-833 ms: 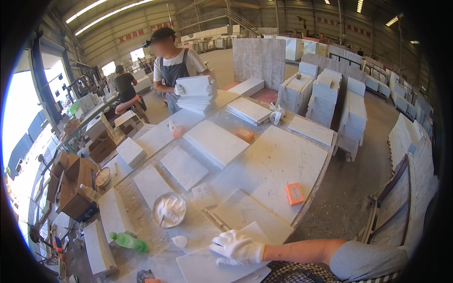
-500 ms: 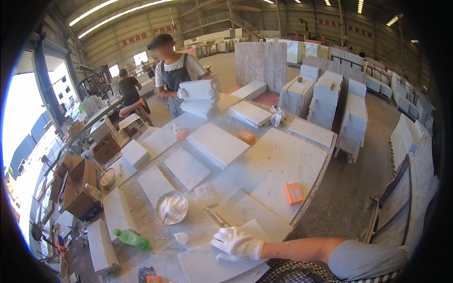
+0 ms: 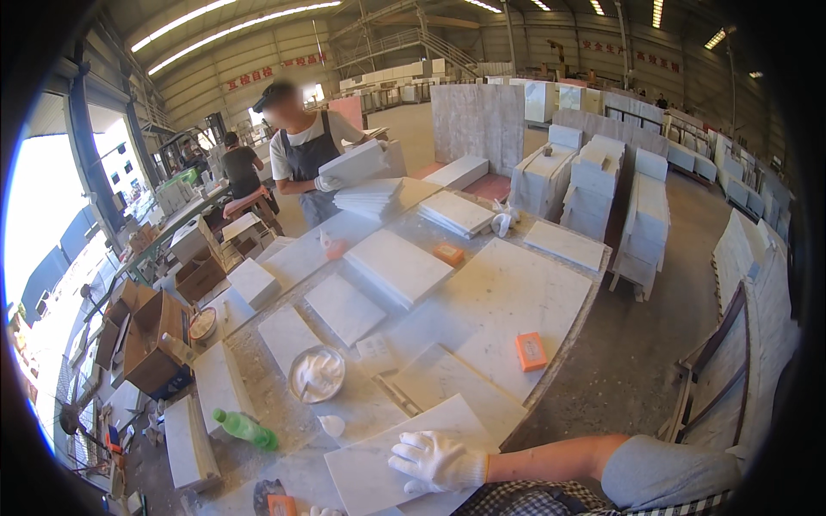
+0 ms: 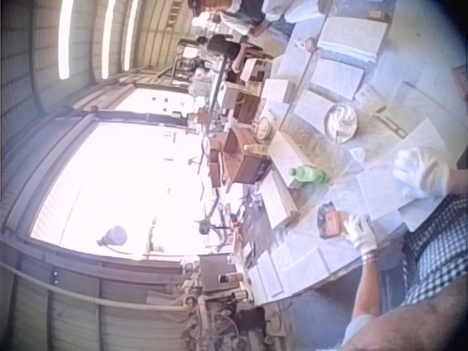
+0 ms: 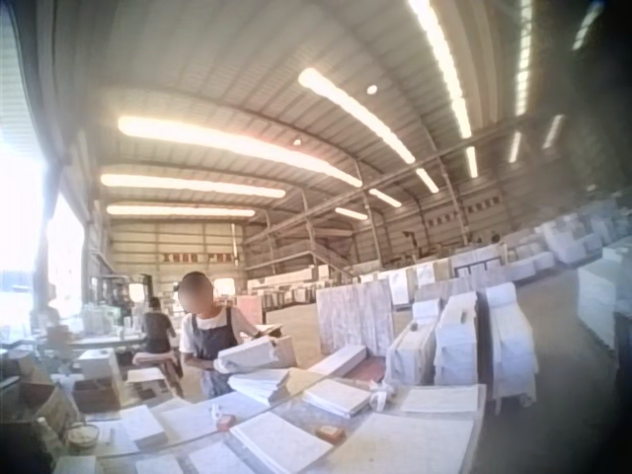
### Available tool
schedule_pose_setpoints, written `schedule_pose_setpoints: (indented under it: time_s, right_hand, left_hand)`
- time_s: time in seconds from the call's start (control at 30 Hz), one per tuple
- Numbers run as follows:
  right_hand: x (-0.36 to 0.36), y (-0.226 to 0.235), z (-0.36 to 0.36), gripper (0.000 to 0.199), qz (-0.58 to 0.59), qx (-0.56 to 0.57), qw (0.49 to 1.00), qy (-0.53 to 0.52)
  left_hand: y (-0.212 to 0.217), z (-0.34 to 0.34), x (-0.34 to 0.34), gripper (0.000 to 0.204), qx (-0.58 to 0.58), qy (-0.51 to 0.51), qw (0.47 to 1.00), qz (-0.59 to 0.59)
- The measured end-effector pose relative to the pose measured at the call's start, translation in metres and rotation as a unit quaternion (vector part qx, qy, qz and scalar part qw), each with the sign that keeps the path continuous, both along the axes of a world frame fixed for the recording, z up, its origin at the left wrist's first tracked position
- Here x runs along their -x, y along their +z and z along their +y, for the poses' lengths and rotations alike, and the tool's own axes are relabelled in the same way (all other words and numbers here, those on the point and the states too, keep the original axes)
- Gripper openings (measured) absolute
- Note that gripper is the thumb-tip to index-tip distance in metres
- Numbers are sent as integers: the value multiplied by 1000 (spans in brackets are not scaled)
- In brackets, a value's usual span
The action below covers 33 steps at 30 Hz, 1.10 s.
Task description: The person scrapes the surface of white rectangular stone tiles with a metal scraper, then rubs the edges with a small orange block. The person repeats this process on multiple tiles, stacking finished pieces on the table.
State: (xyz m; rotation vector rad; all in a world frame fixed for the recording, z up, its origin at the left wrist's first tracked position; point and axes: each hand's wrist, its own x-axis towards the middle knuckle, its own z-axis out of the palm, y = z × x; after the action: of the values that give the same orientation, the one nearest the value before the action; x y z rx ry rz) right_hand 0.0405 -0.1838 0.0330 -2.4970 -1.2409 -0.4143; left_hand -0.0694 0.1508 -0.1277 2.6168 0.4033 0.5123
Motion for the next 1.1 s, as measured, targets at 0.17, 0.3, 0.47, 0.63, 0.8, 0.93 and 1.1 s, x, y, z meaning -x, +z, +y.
schedule_pose_setpoints:
  time_s: [0.17, 0.3, 0.47, 0.63, 0.8, 0.93, 1.1]
  right_hand:
    - [25, -9, -4, 55, -8, -71, 997, 21]
    - [53, -21, -1, 53, -31, -164, 985, 47]
    - [91, -14, -11, 63, 93, -182, 977, 55]
    - [113, 17, -21, 48, 238, -263, 934, 50]
    - [122, 39, -27, 61, 252, -266, 928, 73]
    - [121, 46, -36, 60, 258, -243, 934, 41]
    - [117, 42, -44, 53, 220, -231, 948, 4]
  left_hand:
    - [13, -11, 0, 13, -4, -5, 994, -113]
    - [54, -34, 3, 13, 16, -30, 975, -220]
    - [126, -80, 27, 16, 461, 91, 855, -219]
    - [180, -108, 43, 35, 488, 93, 836, -232]
    - [198, -183, 53, 22, 531, 32, 820, -210]
    - [208, -223, 57, 20, 651, 47, 750, -105]
    - [202, -231, 50, 19, 704, 61, 706, -45]
